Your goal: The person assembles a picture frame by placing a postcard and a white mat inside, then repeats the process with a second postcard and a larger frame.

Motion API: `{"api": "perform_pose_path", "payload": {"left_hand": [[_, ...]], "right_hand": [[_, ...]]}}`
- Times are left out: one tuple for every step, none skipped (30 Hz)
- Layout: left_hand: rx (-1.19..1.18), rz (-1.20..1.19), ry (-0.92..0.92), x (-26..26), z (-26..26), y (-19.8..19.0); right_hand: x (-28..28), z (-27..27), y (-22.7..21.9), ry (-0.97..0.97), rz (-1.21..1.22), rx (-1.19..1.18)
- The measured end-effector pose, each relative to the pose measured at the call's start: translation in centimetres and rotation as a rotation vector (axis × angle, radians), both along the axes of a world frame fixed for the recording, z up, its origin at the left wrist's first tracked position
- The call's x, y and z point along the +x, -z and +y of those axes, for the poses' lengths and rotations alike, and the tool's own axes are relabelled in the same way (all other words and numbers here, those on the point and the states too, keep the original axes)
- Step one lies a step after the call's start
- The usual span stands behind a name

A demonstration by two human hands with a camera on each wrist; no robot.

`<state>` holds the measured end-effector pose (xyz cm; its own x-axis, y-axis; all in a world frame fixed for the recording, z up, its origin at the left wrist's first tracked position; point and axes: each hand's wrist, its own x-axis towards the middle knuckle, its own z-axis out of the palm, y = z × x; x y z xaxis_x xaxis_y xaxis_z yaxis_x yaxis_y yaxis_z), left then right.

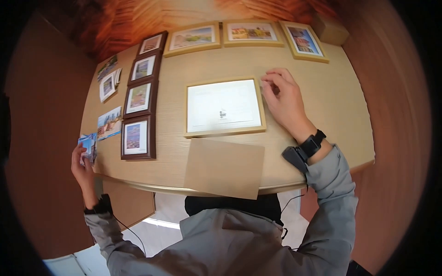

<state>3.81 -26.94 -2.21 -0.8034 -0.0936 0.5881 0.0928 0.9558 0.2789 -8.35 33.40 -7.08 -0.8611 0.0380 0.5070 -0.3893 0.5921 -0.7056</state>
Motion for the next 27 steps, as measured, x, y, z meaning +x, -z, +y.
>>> {"api": "perform_pose_path", "payload": {"left_hand": [[0.031, -0.052, 0.071, 0.5, 4.0, -0.7], [0.061, -0.103, 0.138, 1.3, 8.2, -1.2], [0.104, -0.178, 0.256, 2.2, 12.7, -1.9], [0.128, -0.192, 0.432, 2.6, 16.4, -1.7], [0.072, -0.245, 0.587, 3.0, 19.3, -1.6], [0.021, -0.305, 0.714, 3.2, 22.0, -1.6], [-0.031, -0.363, 0.844, 3.2, 24.4, -1.6], [-0.055, -0.408, 0.863, 3.5, 26.4, -1.2], [-0.08, -0.455, 0.881, 3.8, 28.0, -0.8], [-0.083, -0.453, 0.886, 3.9, 29.2, -0.3], [-0.105, -0.458, 0.864, 4.0, 30.2, 0.4], [-0.131, -0.46, 0.84, 3.9, 30.8, 1.0], [-0.14, -0.457, 0.839, 4.0, 31.0, 1.6], [-0.184, -0.434, 0.843, 4.2, 31.1, 2.3], [-0.228, -0.408, 0.848, 4.4, 31.2, 2.7], [-0.21, -0.354, 0.852, 4.8, 31.3, 2.7], [-0.218, -0.353, 0.854, 5.2, 31.1, 2.8], [-0.236, -0.255, 0.877, 5.4, 30.9, 2.5], [-0.254, -0.156, 0.9, 5.3, 30.9, 2.2], [-0.183, -0.09, 0.904, 5.4, 30.7, 1.6], [-0.188, -0.087, 0.908, 4.9, 30.5, 0.9], [-0.038, -0.064, 0.884, 4.6, 30.1, 0.3], [0.112, -0.038, 0.856, 4.4, 29.8, 0.0], [0.336, -0.016, 0.817, 4.1, 29.8, 0.0], [0.331, -0.005, 0.814, 3.8, 30.1, 0.0], [0.727, 0.023, 0.648, 3.4, 30.8, 0.0], [1.113, 0.058, 0.461, 2.6, 31.6, -0.4]], "right_hand": [[0.1, -0.1, -0.6, -0.006, -0.025, 0.008], [0.2, -0.2, -0.8, -0.016, -0.049, 0.015], [0.2, -0.2, -0.7, -0.01, -0.054, 0.014], [0.1, -0.1, -0.7, -0.017, -0.048, 0.009], [0.1, -0.1, -0.6, -0.024, -0.041, 0.004], [0.1, 0.0, -0.6, -0.02, -0.04, 0.004], [0.2, 0.0, -0.7, -0.029, -0.046, -0.005], [0.2, 0.2, -0.7, -0.036, -0.053, -0.013], [0.4, 0.2, -0.6, -0.028, -0.054, -0.014], [0.4, 0.2, -0.7, -0.041, -0.046, -0.028], [0.3, 0.1, -0.7, -0.059, -0.039, -0.043], [0.3, 0.1, -0.7, -0.057, -0.031, -0.049], [0.4, 0.1, -0.8, -0.058, -0.045, -0.039], [0.5, 0.1, -0.9, -0.058, -0.06, -0.029], [0.5, 0.1, -0.9, -0.058, -0.053, -0.035], [0.5, 0.1, -0.9, -0.066, -0.053, -0.032], [0.6, 0.1, -0.9, -0.073, -0.054, -0.029], [0.6, 0.1, -0.9, -0.071, -0.049, -0.034], [0.5, 0.1, -0.9, -0.074, -0.047, -0.043], [0.5, 0.1, -0.9, -0.076, -0.045, -0.052], [0.6, 0.2, -0.9, -0.073, -0.041, -0.055], [0.7, 0.2, -1.1, -0.08, -0.064, -0.061], [0.7, 0.2, -1.2, -0.088, -0.086, -0.065], [0.7, 0.1, -1.3, -0.09, -0.077, -0.066], [0.7, 0.0, -1.2, -0.098, -0.057, -0.095], [0.7, -0.2, -1.2, -0.11, -0.036, -0.125], [0.8, -0.3, -1.5, -0.123, -0.023, -0.127]]}}
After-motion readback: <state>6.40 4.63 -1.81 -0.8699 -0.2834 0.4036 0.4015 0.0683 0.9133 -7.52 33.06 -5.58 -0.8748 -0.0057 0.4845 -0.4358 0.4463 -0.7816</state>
